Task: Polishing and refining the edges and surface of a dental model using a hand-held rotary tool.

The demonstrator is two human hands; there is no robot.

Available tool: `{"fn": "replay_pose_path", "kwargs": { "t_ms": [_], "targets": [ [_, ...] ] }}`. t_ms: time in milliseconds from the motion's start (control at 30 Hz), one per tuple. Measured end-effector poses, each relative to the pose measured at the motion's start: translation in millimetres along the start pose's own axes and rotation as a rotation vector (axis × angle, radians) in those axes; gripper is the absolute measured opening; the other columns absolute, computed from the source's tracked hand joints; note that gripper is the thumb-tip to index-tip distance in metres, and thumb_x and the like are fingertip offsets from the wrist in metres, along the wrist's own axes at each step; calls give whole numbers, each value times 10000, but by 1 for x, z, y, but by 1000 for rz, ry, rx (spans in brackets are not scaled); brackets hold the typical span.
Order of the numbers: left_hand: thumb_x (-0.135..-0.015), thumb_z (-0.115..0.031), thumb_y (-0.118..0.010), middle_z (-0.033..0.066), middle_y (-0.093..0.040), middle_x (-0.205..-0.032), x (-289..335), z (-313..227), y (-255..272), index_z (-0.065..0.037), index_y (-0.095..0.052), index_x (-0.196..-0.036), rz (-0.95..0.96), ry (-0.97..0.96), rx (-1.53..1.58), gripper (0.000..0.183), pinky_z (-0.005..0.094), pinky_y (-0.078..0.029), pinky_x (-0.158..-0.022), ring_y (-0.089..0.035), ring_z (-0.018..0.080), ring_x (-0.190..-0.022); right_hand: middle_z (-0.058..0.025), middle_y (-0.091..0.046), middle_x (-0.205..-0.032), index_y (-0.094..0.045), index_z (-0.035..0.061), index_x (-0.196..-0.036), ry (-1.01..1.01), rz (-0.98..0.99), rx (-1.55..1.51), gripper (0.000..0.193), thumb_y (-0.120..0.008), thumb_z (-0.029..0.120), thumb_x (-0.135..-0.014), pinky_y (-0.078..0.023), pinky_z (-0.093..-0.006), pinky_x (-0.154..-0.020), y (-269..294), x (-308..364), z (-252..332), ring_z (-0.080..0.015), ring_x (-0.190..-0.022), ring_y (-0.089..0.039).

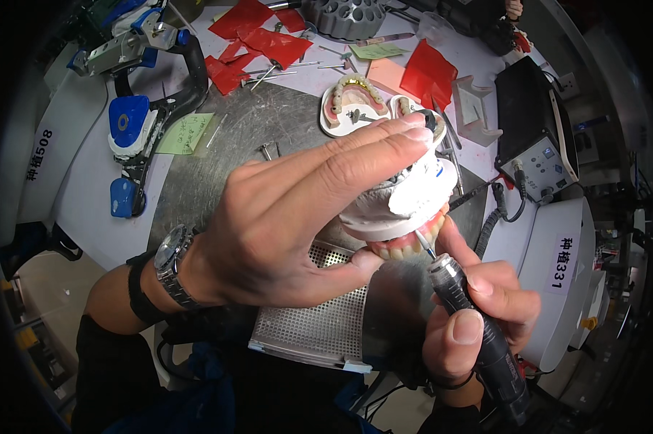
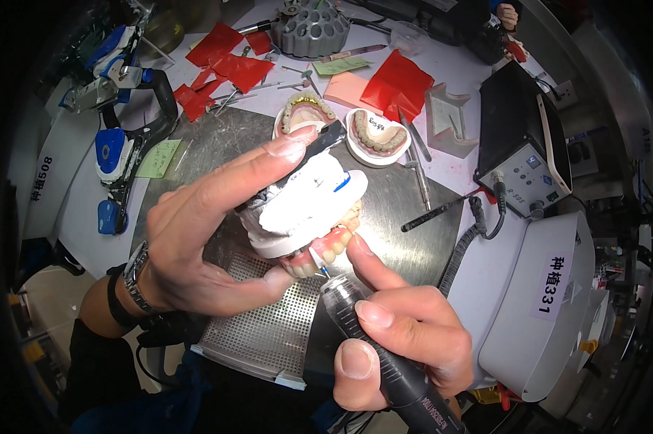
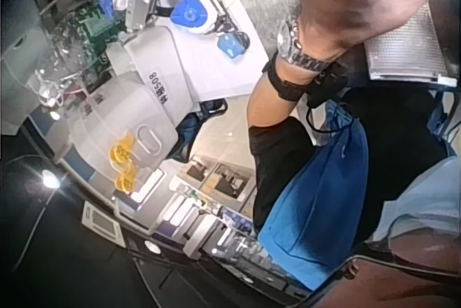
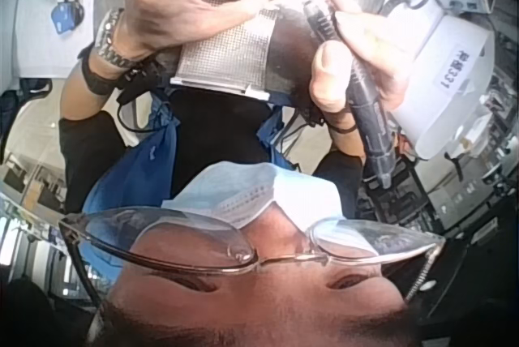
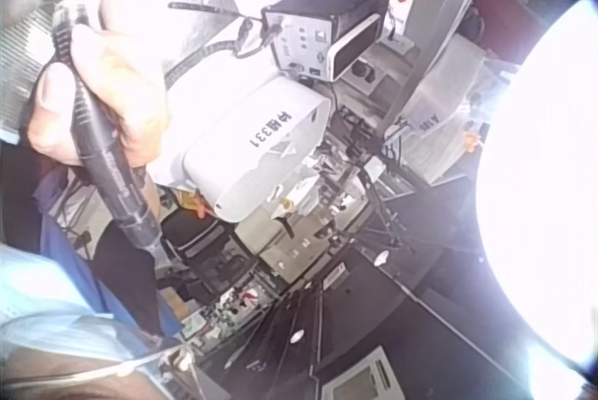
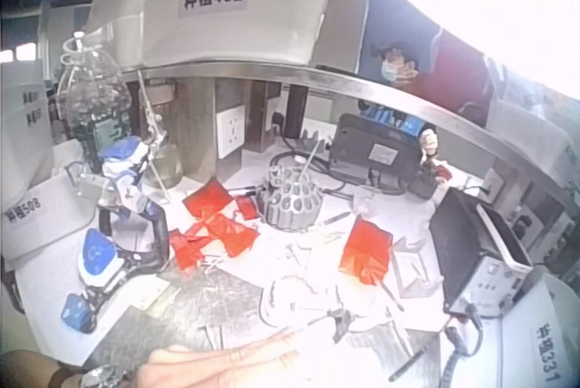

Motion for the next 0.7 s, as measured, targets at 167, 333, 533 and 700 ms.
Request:
{"fn": "replay_pose_path", "kwargs": {
  "t_ms": [167, 333, 533, 700],
  "targets": [
    [-605, 3, -798, 294, -610, -1235, -1, 0, 0, 89, -531, -1266, 0, -27, -7, 718, 372, -536, -949, -631, 359, -1149, -129, -534, -756, -480, 22, -1006, 15, 11, 28, 304, -616, 274, -904, -457, -630, -997, 1, -1, 1, -182, -691, -585],
    [-588, 14, -781, 297, -602, -1246, 0, 1, 1, 74, -537, -1267, 1, -44, -18, 724, 373, -548, -933, -635, 360, -1140, -125, -542, -758, -485, 21, -1007, 38, 6, 30, 291, -612, 263, -907, -461, -624, -996, 2, -1, 0, -160, -671, -575],
    [-561, 37, -757, 298, -600, -1247, 0, 1, 0, 67, -536, -1272, -11, -61, -14, 745, 374, -562, -917, -637, 365, -1134, -135, -536, -759, -484, 14, -1007, 37, 19, 57, 294, -610, 261, -909, -462, -637, -987, 0, 0, 0, -170, -696, -582],
    [-583, 31, -770, 306, -596, -1247, 0, 1, 0, 73, -530, -1274, -4, -53, -10, 733, 373, -555, -925, -634, 368, -1138, -131, -527, -761, -483, 10, -1005, 32, 2, 21, 300, -615, 260, -907, -463, -639, -984, 0, -2, 0, -178, -727, -589]
  ]
}}
Point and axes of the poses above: each hand's wrist, its own x-axis away from the middle knuckle, its own y-axis out of the back of the hand, z = x × y, the point moved 5 cm from there along -x, towards the middle knuckle
